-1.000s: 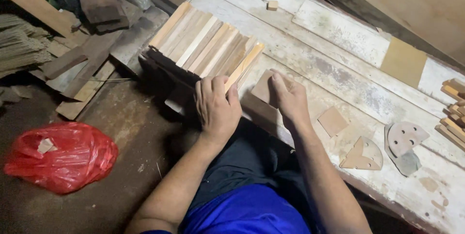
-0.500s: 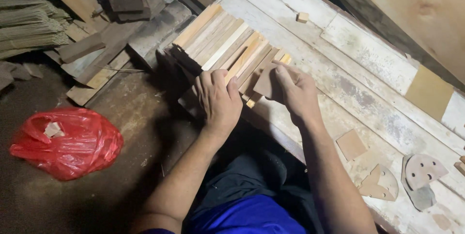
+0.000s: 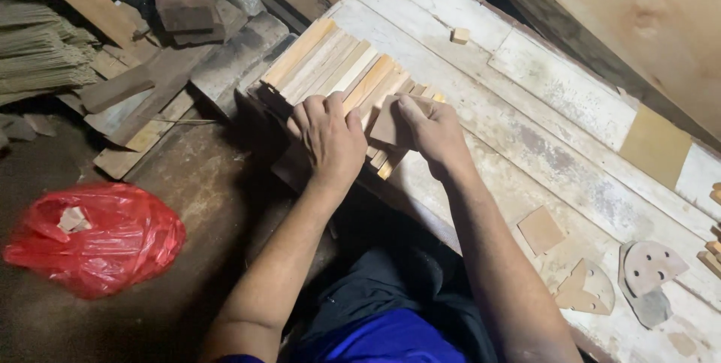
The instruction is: Sanding the edges of small wooden pieces using a manual sanding stick at a workbench.
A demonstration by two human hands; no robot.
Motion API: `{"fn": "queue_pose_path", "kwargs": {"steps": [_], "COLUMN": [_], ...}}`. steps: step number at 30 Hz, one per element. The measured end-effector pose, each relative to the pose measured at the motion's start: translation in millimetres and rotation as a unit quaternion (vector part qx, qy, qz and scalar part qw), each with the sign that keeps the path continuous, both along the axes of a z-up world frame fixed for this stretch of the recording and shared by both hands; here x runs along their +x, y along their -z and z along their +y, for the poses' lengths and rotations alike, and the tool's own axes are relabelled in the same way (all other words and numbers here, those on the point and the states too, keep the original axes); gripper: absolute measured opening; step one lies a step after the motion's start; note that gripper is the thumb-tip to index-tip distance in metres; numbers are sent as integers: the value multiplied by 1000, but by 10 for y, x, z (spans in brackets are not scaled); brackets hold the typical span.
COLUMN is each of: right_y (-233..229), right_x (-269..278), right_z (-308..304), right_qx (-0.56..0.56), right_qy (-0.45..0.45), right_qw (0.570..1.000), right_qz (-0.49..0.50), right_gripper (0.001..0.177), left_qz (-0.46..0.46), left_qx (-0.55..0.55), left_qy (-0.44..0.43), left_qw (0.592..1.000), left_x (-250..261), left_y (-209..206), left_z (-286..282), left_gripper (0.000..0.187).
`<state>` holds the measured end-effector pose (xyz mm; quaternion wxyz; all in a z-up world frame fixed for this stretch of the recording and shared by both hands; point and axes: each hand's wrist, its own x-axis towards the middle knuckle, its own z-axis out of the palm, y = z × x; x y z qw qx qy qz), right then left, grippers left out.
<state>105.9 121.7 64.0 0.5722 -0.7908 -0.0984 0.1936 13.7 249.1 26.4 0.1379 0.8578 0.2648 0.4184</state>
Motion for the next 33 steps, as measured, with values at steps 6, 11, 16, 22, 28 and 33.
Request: {"fn": "queue_pose_path", "kwargs": {"steps": [6,11,16,22,28,33], "right_y": [-76,-313,190,100,-69,524], "right_x": [-319,-708,-778,-641,-468,12], "right_z": [-735,-1603,-2731,-3794,-4539,-5179], "right_qx": [153,194,197,80,211,252], "right_qy": [98,183,272,441,611,638], "right_qw": [983,964,942,894,762,724], "right_qz": [35,20,6,8,-40,-76], "right_gripper": [28,41,35,34,24,27], "left_qz": [-140,3,172,239,164,84], "left_qx": [-99,-320,-474,-391,-260,-130], "left_qy": [194,350,416,490,582,613], "left_qw": [966,880,757,742,753,775], "left_x": [-318,-165,158,562,1383,2011], "left_y": [-541,-297,-167,-95,216,154], "left_z": [-688,-1495,-2367,-3617,-4918,-5668], "left_gripper": [16,29,17,24,25,23]}}
